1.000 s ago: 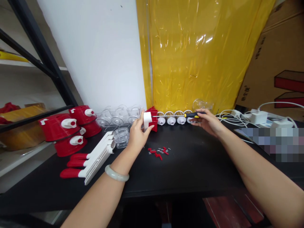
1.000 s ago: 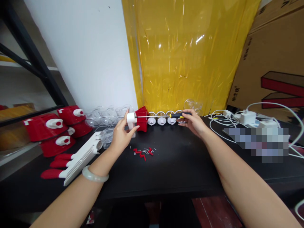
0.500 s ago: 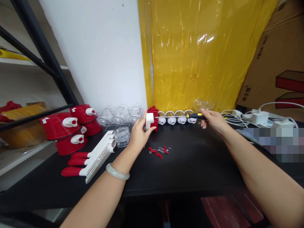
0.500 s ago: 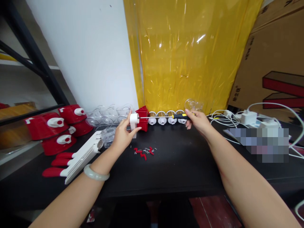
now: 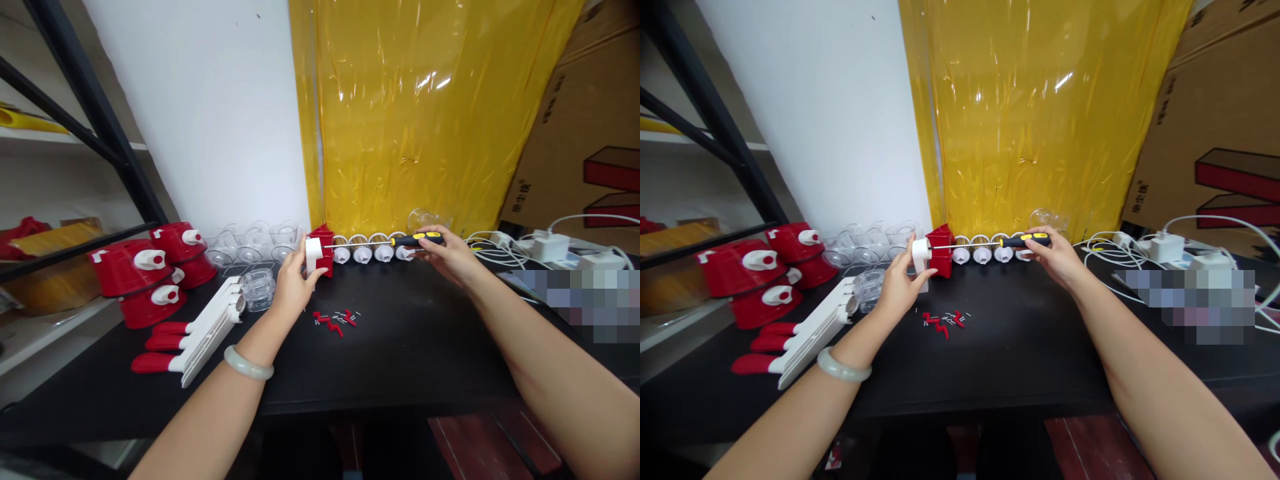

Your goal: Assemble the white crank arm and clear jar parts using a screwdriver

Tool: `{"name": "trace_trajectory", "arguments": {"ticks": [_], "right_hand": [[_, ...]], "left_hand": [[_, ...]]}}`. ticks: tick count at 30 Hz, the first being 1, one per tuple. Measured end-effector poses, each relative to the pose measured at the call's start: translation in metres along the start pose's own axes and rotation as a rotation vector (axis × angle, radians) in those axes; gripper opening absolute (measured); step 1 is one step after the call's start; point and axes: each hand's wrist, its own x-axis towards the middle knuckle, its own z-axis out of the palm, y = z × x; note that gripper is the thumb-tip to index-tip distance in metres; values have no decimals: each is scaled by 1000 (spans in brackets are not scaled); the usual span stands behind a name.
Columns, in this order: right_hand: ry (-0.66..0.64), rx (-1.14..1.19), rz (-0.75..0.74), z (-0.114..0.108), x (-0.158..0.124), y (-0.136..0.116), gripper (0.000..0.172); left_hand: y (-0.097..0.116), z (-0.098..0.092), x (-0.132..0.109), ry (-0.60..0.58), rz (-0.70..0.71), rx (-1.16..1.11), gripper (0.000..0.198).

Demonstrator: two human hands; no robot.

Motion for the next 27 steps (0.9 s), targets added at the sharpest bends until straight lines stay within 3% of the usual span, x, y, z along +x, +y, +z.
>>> {"name": "trace_trajectory", "arguments": {"ticks": [8,27], "right_hand": [[57,-91,-28,-5,4,3,45],[51,-248,114,-6,2,-3,51]], "left_hand": [[1,-1,1,7,4,-7,78],[5,-2,0,-35,7,-50,77]]}}
